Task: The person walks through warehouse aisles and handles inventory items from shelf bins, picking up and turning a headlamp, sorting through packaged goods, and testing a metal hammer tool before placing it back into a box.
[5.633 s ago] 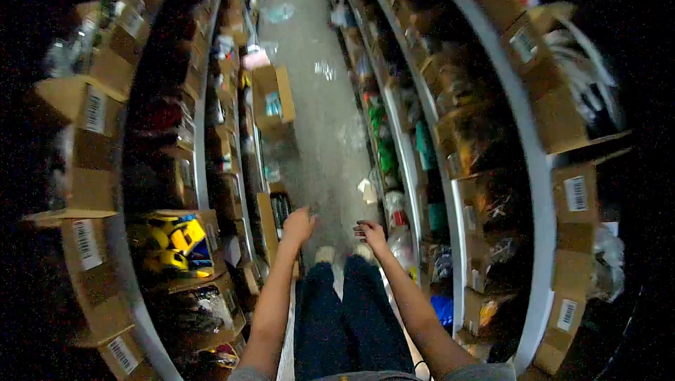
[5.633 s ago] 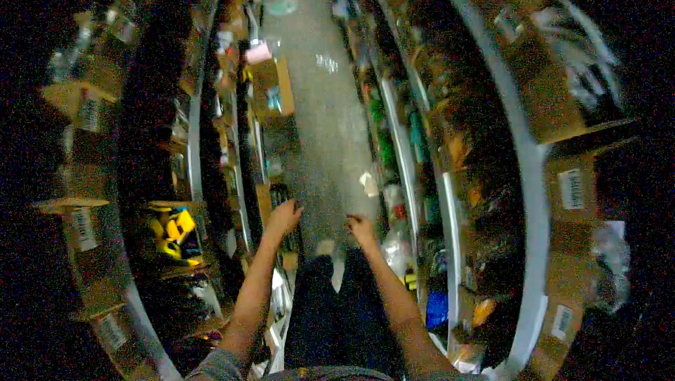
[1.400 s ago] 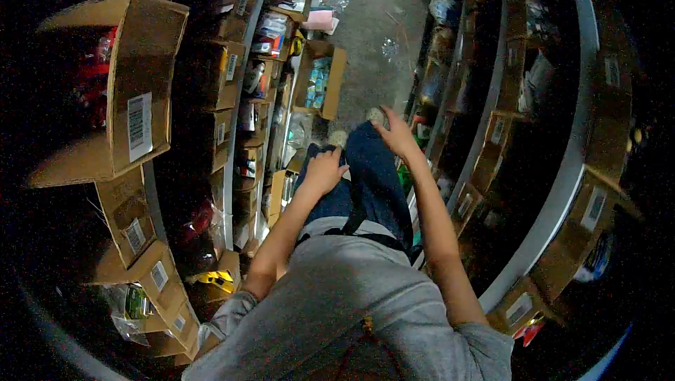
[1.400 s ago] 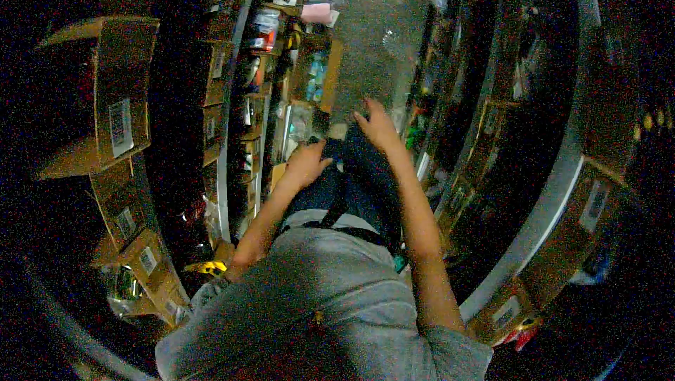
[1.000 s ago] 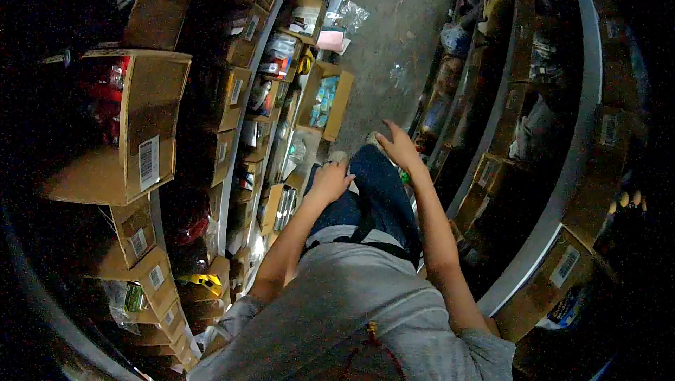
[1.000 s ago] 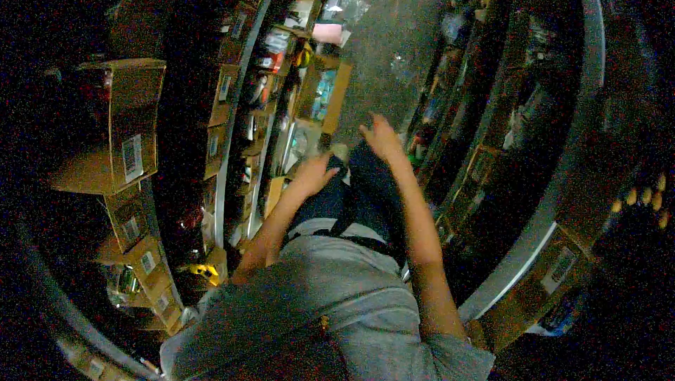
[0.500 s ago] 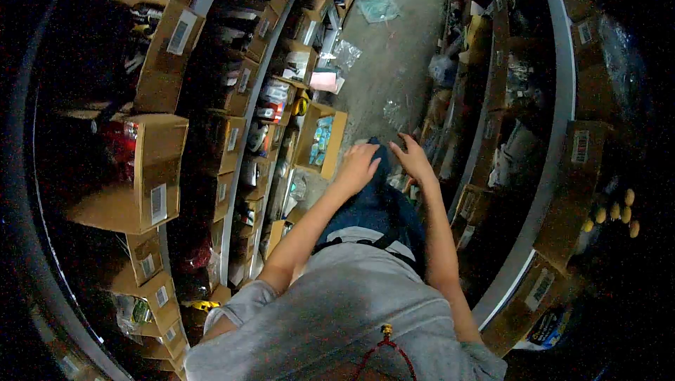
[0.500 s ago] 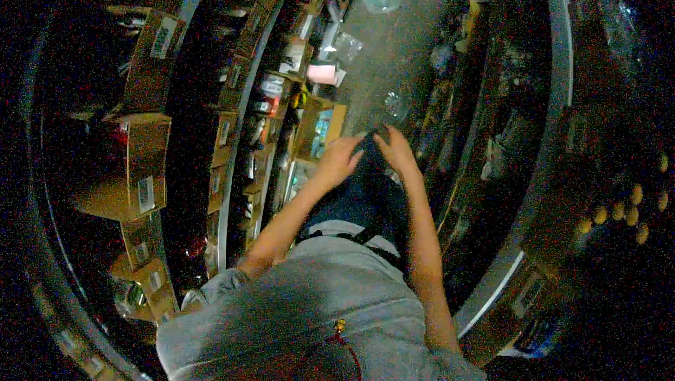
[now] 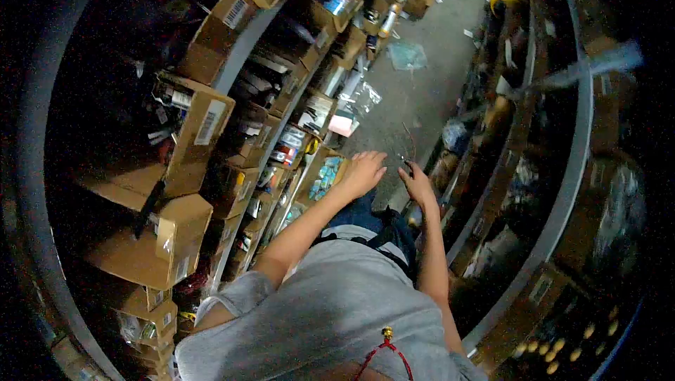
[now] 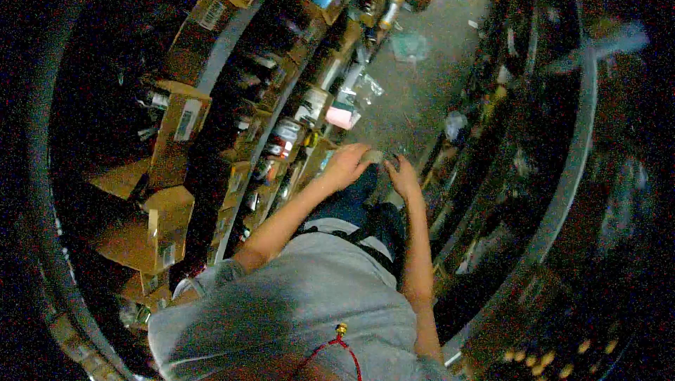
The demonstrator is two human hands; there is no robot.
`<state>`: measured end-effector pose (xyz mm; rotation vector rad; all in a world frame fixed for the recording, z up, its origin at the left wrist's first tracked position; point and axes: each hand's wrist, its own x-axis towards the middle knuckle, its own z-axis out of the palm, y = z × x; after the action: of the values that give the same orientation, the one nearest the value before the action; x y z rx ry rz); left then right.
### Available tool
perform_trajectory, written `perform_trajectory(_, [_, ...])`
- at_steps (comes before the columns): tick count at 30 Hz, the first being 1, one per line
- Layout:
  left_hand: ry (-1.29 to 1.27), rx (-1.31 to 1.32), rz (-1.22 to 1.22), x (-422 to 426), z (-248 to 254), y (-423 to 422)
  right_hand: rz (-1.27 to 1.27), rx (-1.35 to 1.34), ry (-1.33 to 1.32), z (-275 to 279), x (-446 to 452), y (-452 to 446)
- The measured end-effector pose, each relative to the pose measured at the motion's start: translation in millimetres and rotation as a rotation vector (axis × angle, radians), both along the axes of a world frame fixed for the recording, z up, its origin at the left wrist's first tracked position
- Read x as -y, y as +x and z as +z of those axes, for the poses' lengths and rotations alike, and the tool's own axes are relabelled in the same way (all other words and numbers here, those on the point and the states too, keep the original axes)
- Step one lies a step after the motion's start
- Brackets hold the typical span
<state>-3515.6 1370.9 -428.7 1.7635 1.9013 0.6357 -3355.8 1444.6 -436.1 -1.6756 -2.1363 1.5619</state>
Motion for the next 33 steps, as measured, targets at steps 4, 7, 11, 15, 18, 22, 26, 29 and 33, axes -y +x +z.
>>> perform_trajectory(4, [0.025,0.01,0.069,-31.0,2.8,-33.1,0.07,-0.119,0.111,-6.6,-38.2,-33.1])
perform_trajectory(7, [-0.039,0.015,0.136,-36.3,10.0,-49.0,0.128,-0.139,0.105,1.8,-54.6,-52.7])
perform_trajectory(11, [-0.053,0.064,0.226,-44.0,-10.6,-67.8,0.224,-0.138,0.036,-21.5,-75.6,-75.7])
perform_trajectory(15, [-0.097,0.125,0.38,-44.8,-10.9,-80.6,0.454,-0.066,-0.054,-15.9,-94.1,-108.1])
perform_trajectory(18, [-0.13,0.138,0.544,-49.4,9.5,-84.2,0.635,-0.083,-0.058,-11.4,-106.9,-130.0])
perform_trajectory(22, [-0.093,0.17,0.774,-61.0,35.8,-83.6,0.866,-0.115,-0.035,-7.6,-130.6,-157.7])
perform_trajectory(26, [0.091,0.014,0.931,-72.4,26.2,-78.4,0.965,-0.286,0.086,17.0,-153.7,-185.6])
perform_trajectory(29, [0.12,0.027,1.074,-74.9,26.6,-71.9,1.023,-0.384,0.11,23.8,-160.4,-198.7])
perform_trajectory(33, [0.135,0.072,1.2,-70.5,24.7,-58.9,1.06,-0.291,-0.072,37.7,-158.0,-211.8])
